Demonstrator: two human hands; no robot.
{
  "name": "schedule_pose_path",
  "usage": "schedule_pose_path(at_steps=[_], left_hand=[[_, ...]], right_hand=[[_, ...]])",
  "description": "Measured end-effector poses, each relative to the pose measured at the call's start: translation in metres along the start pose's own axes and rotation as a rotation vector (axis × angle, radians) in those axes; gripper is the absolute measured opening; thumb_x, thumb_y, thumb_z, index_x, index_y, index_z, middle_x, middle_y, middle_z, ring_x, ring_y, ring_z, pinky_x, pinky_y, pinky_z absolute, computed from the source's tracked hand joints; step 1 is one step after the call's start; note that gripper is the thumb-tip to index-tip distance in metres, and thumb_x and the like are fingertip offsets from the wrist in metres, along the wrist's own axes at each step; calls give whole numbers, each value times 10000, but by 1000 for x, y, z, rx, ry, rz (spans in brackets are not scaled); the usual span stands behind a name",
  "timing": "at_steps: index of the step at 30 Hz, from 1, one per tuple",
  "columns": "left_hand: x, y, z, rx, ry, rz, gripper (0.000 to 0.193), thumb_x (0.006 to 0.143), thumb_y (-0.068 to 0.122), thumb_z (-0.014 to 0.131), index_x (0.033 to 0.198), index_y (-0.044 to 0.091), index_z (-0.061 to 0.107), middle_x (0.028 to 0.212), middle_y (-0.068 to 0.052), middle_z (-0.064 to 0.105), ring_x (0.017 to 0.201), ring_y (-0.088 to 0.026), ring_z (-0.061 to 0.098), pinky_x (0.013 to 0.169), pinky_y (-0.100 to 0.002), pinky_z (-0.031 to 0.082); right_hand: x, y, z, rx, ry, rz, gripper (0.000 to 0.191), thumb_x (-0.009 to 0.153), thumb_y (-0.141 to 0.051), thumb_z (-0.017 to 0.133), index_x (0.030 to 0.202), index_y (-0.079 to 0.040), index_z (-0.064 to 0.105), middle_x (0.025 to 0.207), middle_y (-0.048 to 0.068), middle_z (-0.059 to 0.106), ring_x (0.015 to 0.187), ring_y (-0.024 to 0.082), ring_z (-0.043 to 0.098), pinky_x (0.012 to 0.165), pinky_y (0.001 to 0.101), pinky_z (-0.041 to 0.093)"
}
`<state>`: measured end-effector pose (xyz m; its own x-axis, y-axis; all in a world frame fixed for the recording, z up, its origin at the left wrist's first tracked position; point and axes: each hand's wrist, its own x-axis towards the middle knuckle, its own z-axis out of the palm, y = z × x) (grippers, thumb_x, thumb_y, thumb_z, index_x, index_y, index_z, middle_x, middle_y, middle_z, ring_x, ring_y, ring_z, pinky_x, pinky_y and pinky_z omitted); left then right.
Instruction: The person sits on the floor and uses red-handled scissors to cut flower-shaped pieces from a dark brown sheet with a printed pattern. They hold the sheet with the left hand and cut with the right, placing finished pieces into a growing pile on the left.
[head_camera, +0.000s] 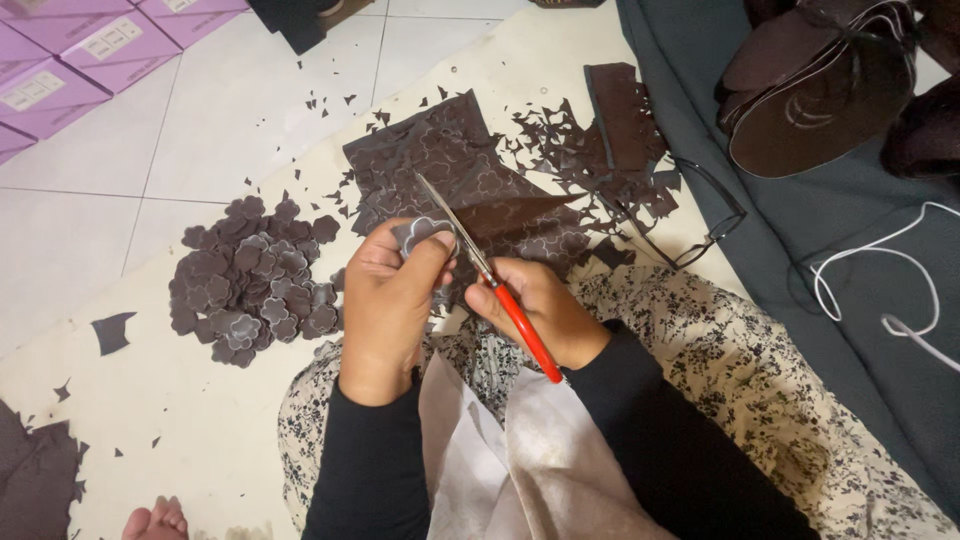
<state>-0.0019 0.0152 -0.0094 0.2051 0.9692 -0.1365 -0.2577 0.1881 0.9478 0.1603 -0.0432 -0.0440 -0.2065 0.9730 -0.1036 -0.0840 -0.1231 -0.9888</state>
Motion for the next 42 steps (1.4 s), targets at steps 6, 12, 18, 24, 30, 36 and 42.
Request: schedule_pose_path(at_steps=[6, 12, 18, 24, 30, 36, 42], left_hand=[[-2, -2, 10, -28, 79, 36, 98, 976, 113, 684, 1007, 21, 697, 880, -2, 702, 719, -49, 604, 667, -198, 503], [-2, -1, 11, 10, 103, 65, 94, 969, 104, 687, 999, 14, 695, 883, 0, 703, 727, -44, 602, 672, -197, 502], [-4, -1, 13, 27, 113, 98, 88, 980, 100, 679, 996, 14, 687, 872, 0, 694, 718, -51, 587, 671, -203, 489], [-3, -1, 11, -13, 85, 113, 77, 972, 88, 686, 1020, 27, 684, 897, 5, 699, 759, -51, 613, 705, -208, 515], [2, -7, 11, -146, 73, 18, 120, 951, 83, 705, 1065, 45, 701, 919, 5, 714, 738, -66, 611, 674, -213, 485], [3, -1, 1, 42, 79, 116, 131, 986, 141, 691, 1043, 25, 711, 919, -1, 722, 778, -58, 629, 722, -220, 507], [-1, 10, -3, 162, 30, 114, 137, 983, 128, 685, 989, -7, 710, 879, -33, 740, 777, -68, 652, 730, -215, 513]], right_hand=[[0, 2, -3, -188, 61, -83, 406, 1017, -460, 618, 946, -60, 604, 725, -55, 494, 663, 57, 439, 580, 256, 393], [1, -1, -4, -279, 26, -113, 491, 975, -553, 590, 964, -62, 587, 740, -36, 538, 678, 80, 502, 629, 276, 454], [0, 1, -2, -198, 47, -63, 494, 969, -561, 567, 1027, -77, 650, 711, -59, 495, 660, 54, 450, 577, 262, 405], [1, 8, -4, -188, 49, -76, 487, 1000, -525, 602, 913, -46, 589, 709, -55, 466, 657, 63, 423, 570, 267, 375], [1, 5, -5, -188, 79, -104, 424, 1002, -497, 579, 974, -74, 598, 720, -52, 485, 674, 65, 443, 597, 264, 406], [-1, -3, -8, -200, 6, -23, 432, 974, -498, 596, 955, -67, 582, 724, -33, 512, 672, 87, 484, 607, 279, 442], [-2, -10, -13, -241, -91, -100, 487, 1004, -542, 581, 966, -57, 572, 839, -2, 522, 774, 100, 509, 711, 283, 468]])
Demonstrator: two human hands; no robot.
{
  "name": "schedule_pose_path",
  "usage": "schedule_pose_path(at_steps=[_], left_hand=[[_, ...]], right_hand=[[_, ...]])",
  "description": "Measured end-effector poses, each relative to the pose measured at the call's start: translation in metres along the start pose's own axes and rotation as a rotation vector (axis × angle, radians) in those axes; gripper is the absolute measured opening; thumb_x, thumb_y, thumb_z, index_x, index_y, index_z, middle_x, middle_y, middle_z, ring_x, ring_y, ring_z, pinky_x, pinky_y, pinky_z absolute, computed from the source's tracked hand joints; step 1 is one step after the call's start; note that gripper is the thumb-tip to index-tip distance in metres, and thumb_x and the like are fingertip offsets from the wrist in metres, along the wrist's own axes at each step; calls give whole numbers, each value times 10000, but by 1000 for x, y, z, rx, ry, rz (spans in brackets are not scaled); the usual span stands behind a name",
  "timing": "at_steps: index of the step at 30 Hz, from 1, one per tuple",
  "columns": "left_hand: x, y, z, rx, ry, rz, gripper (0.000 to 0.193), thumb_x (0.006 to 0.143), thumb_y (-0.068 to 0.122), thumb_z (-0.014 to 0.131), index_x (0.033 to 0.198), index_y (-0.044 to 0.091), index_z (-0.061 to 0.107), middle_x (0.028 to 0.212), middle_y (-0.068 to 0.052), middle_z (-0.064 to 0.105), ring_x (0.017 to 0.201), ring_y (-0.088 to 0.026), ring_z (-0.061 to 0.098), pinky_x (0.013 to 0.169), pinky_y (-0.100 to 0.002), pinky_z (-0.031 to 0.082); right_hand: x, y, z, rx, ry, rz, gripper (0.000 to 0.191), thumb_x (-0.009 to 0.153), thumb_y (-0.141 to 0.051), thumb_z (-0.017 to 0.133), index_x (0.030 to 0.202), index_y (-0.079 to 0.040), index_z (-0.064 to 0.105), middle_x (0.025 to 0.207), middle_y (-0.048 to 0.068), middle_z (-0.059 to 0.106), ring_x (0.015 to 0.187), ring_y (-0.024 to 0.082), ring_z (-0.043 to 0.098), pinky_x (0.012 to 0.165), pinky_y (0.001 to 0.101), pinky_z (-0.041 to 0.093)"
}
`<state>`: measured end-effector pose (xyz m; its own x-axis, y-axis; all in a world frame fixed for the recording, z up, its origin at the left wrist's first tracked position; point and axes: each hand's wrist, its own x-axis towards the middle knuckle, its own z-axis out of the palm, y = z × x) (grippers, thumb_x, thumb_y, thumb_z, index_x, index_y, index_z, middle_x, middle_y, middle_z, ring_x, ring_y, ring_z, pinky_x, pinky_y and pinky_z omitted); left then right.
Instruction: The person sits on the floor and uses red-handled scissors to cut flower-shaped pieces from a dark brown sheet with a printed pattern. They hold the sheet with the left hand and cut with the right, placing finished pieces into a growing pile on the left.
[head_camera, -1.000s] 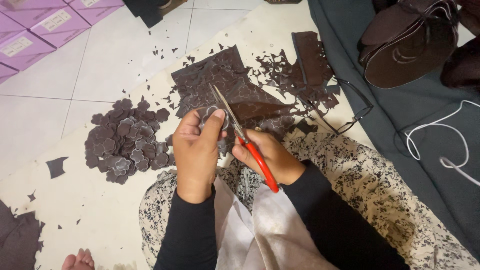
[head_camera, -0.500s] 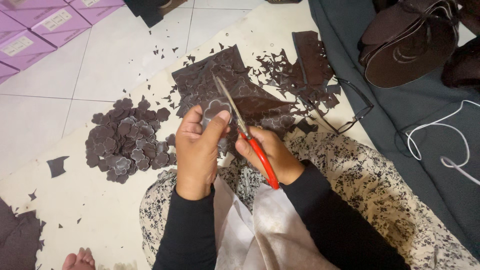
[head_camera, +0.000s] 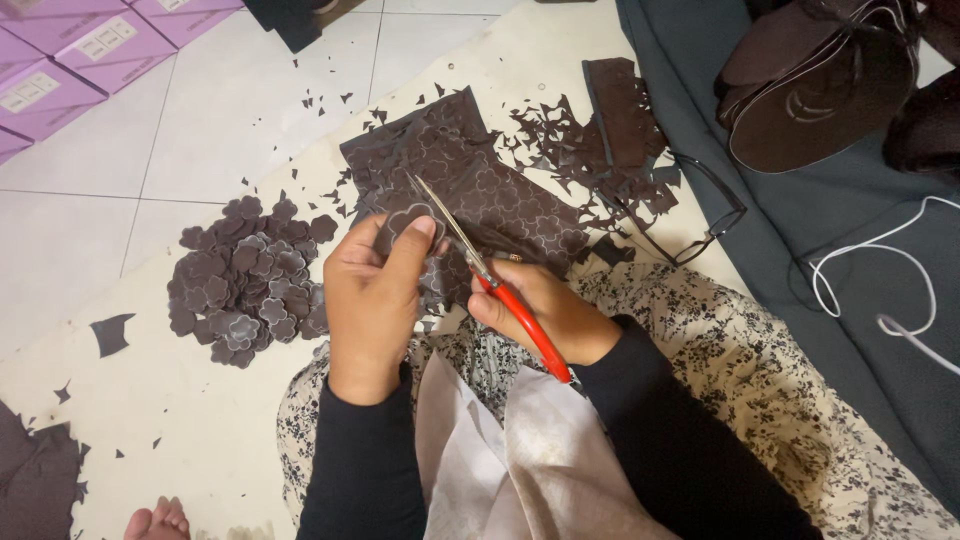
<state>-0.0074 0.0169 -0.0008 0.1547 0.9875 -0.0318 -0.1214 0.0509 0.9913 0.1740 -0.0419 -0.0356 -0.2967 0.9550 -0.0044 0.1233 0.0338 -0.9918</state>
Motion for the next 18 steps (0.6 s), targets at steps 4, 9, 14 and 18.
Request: schedule_pose_path(at_steps=[4, 9, 14, 18], left_hand=[[-2, 3, 1, -9, -12, -14, 135, 976, 114, 686, 979, -17, 719, 877, -39, 740, 775, -71, 661, 722, -207, 515], [-1, 1, 0, -10, 14, -37, 133, 967, 105, 695, 970, -24, 723, 867, -46, 741, 757, -73, 664, 699, -207, 521], [-1, -2, -1, -25, 24, -43, 126, 961, 100, 700, 970, -23, 723, 866, -47, 744, 751, -74, 669, 688, -208, 526], [-1, -2, -2, -3, 41, -75, 128, 960, 106, 697, 965, -18, 725, 854, -48, 744, 726, -74, 651, 652, -212, 499]], right_hand=[[0, -2, 0, 0, -9, 100, 494, 963, -557, 583, 955, -63, 580, 798, 7, 527, 727, 111, 514, 673, 295, 469], [1, -2, 0, -77, -8, 33, 504, 978, -555, 585, 952, -52, 578, 820, 9, 545, 755, 117, 534, 694, 297, 479], [1, 0, 1, -85, -5, 41, 482, 981, -533, 583, 952, -52, 592, 793, 7, 555, 741, 114, 538, 684, 293, 478], [1, 1, 1, -37, 5, 60, 472, 981, -528, 587, 916, -62, 609, 724, -27, 522, 678, 84, 495, 618, 273, 447]])
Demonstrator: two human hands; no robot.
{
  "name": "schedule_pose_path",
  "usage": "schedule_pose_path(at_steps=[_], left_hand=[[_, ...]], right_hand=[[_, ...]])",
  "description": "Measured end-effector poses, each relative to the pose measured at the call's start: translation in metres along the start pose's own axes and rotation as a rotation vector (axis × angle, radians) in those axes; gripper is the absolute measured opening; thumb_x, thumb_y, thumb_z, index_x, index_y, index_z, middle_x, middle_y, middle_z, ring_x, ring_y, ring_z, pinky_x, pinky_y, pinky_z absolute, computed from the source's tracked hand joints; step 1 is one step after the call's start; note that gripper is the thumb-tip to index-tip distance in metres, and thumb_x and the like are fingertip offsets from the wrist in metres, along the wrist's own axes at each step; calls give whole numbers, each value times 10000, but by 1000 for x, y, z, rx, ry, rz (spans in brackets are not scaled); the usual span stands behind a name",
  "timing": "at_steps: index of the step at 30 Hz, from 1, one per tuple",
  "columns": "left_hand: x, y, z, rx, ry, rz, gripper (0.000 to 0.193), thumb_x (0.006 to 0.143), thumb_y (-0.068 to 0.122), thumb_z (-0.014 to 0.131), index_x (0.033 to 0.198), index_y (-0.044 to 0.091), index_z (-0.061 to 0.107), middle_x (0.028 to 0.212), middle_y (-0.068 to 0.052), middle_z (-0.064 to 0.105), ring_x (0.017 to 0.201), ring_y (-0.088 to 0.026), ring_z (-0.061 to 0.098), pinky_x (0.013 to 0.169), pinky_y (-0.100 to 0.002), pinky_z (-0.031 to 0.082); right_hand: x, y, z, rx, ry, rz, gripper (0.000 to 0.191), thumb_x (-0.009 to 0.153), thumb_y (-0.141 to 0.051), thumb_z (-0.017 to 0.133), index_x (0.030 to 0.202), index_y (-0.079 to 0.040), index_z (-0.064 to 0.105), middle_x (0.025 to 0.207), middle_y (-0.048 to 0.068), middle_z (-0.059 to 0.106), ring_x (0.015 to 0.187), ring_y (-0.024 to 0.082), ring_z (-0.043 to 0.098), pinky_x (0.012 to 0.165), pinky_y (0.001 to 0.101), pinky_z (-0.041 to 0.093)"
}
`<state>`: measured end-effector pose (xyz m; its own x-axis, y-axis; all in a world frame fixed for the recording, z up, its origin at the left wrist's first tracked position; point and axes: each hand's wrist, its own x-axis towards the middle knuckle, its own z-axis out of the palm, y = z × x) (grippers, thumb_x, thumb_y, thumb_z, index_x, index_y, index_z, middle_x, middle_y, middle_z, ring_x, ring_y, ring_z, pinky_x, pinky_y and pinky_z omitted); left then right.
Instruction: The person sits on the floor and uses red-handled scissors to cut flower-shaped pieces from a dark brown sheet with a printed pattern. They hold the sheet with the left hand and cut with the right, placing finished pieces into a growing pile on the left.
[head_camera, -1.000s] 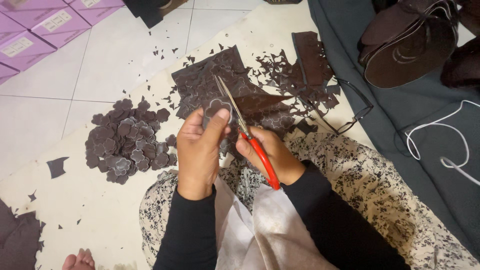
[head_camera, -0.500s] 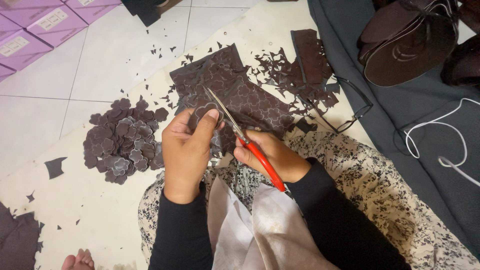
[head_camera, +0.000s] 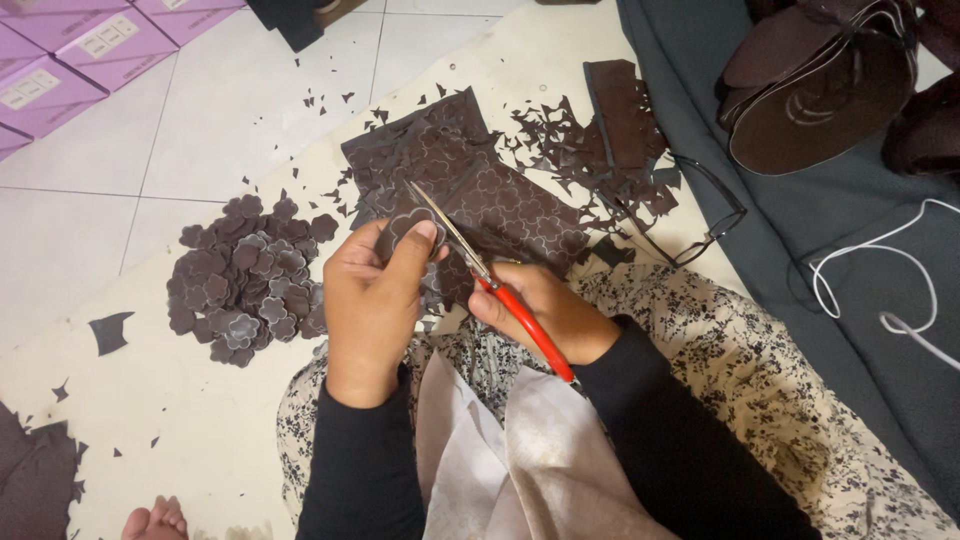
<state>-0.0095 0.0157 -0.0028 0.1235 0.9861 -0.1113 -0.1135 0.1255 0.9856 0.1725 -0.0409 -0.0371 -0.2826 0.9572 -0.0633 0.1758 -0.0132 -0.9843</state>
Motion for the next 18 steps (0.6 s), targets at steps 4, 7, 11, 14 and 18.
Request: schedule_pose_path(at_steps=[4, 7, 11, 14, 18], left_hand=[[1, 0, -2, 2, -33, 38, 119, 962, 99, 694, 961, -16, 725, 867, -41, 743, 751, -70, 660, 679, -208, 508], [1, 1, -4, 20, -41, 63, 120, 965, 102, 688, 956, -12, 725, 865, -35, 742, 756, -66, 663, 696, -206, 521], [0, 2, -6, 51, -28, 50, 130, 965, 102, 691, 951, -22, 725, 848, -37, 734, 719, -63, 618, 650, -207, 470], [1, 3, -6, 47, -24, 50, 125, 955, 100, 688, 962, -19, 728, 845, -31, 731, 716, -57, 615, 651, -203, 471], [0, 5, -7, 64, -26, 60, 127, 951, 101, 690, 963, -19, 729, 843, -27, 731, 728, -52, 628, 668, -199, 489]], right_hand=[[-2, 0, -3, 50, -25, 70, 470, 972, -524, 599, 843, -72, 582, 667, -53, 492, 612, 61, 457, 550, 263, 408], [-2, 0, -3, 63, -28, 68, 473, 972, -522, 602, 809, -79, 563, 652, -57, 482, 598, 57, 447, 537, 264, 399], [-1, 2, -4, 26, -23, 30, 493, 980, -530, 601, 775, -85, 544, 641, -57, 470, 601, 56, 434, 539, 263, 394], [0, 3, -4, 14, -27, 39, 510, 977, -532, 603, 747, -83, 532, 627, -55, 469, 584, 63, 435, 531, 270, 393], [-1, 4, -5, -31, -24, 44, 518, 975, -531, 605, 737, -75, 538, 631, -42, 483, 588, 72, 452, 540, 277, 406]])
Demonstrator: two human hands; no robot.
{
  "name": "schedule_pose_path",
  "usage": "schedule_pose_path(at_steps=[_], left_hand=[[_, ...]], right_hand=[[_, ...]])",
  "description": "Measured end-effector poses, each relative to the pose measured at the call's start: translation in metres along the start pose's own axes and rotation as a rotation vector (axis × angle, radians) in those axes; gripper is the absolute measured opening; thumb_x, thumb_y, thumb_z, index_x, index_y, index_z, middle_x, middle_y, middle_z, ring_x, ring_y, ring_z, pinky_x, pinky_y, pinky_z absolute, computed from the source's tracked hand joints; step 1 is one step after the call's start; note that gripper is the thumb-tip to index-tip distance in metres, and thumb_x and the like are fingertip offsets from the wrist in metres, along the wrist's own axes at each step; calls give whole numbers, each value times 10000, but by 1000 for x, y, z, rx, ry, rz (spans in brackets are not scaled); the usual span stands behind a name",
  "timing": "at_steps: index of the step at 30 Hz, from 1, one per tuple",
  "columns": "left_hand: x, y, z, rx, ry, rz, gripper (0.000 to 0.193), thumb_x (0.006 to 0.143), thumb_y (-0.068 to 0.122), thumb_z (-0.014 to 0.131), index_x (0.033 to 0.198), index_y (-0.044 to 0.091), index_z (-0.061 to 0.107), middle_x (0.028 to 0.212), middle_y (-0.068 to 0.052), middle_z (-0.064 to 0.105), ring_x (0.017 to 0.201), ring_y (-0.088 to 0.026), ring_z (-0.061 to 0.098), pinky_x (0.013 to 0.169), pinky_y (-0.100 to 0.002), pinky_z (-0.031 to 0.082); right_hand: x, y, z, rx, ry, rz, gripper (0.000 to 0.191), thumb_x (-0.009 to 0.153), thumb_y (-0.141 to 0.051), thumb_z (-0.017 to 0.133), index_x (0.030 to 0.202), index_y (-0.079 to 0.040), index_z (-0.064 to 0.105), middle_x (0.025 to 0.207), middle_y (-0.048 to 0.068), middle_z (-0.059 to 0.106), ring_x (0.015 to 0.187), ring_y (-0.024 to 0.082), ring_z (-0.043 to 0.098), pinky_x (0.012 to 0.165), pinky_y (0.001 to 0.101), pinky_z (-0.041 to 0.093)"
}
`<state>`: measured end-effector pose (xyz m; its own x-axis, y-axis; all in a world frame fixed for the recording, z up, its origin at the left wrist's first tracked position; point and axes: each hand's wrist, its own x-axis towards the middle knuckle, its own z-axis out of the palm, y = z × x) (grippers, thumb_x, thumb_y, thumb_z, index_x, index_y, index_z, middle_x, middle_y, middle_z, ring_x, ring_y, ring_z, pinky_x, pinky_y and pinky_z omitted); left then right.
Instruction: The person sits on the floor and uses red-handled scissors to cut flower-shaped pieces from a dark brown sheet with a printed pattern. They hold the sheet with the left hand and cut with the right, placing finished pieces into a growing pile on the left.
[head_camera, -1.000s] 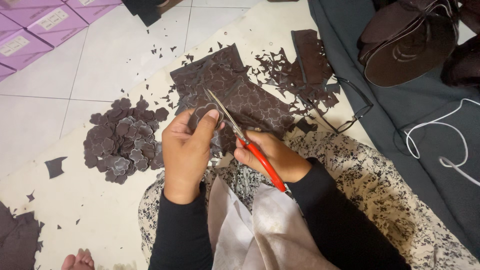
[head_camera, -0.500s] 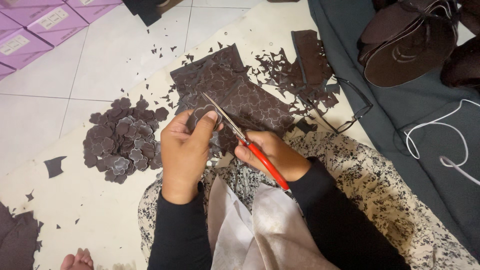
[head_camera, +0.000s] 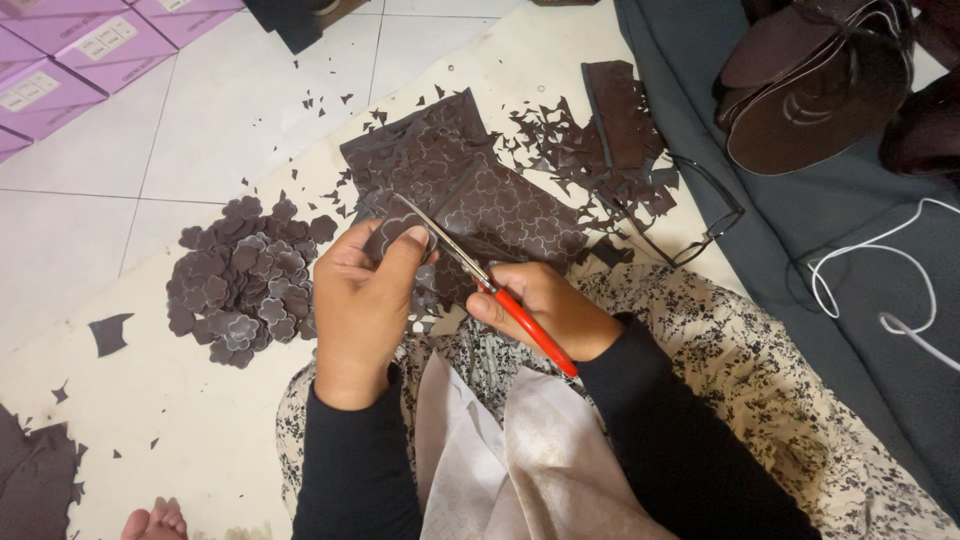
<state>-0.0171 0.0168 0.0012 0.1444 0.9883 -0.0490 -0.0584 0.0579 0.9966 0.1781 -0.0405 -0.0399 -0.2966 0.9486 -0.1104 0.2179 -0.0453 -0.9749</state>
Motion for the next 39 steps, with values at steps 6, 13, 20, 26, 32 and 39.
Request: schedule_pose_path(at_steps=[6, 13, 20, 26, 32, 39], left_hand=[[-2, 0, 2, -14, -31, -21, 138, 954, 105, 690, 988, -25, 725, 849, -21, 723, 725, -53, 616, 657, -206, 483], [-4, -5, 16, -112, 22, -5, 153, 964, 112, 689, 1043, -14, 723, 886, -19, 729, 762, -58, 634, 707, -206, 507], [-2, -7, 16, -131, 11, 2, 136, 988, 111, 684, 1021, -16, 720, 879, -23, 718, 759, -68, 610, 700, -215, 484], [3, -9, 11, -144, 23, -79, 148, 948, 111, 676, 1067, 24, 670, 901, -5, 729, 751, -65, 680, 634, -209, 509], [4, -12, 4, -135, 8, 30, 159, 953, 71, 723, 1101, 25, 687, 902, -1, 691, 725, -55, 582, 661, -214, 475], [4, -10, 4, -162, -13, -61, 152, 997, 138, 636, 1085, 37, 708, 949, 1, 726, 801, -60, 633, 720, -231, 501]], right_hand=[[1, -3, 5, 55, 1, -122, 481, 1007, -535, 593, 909, -64, 594, 737, -44, 519, 696, 63, 485, 628, 260, 445], [1, -2, 13, 137, 106, -15, 487, 971, -563, 571, 932, -81, 623, 675, -59, 472, 636, 55, 444, 558, 264, 402], [3, 4, 14, 56, 145, -2, 555, 977, -591, 566, 771, -77, 545, 644, -63, 439, 617, 61, 418, 535, 273, 378], [2, 5, 13, 0, 195, 17, 555, 971, -607, 539, 758, -97, 597, 598, -60, 460, 567, 63, 437, 522, 274, 388], [5, 6, 6, -4, 222, 7, 553, 953, -604, 568, 830, -66, 592, 655, -27, 516, 567, 78, 515, 531, 275, 462], [2, -3, 7, 3, 67, -40, 426, 974, -499, 619, 938, -77, 579, 737, -2, 572, 666, 117, 549, 614, 307, 486]])
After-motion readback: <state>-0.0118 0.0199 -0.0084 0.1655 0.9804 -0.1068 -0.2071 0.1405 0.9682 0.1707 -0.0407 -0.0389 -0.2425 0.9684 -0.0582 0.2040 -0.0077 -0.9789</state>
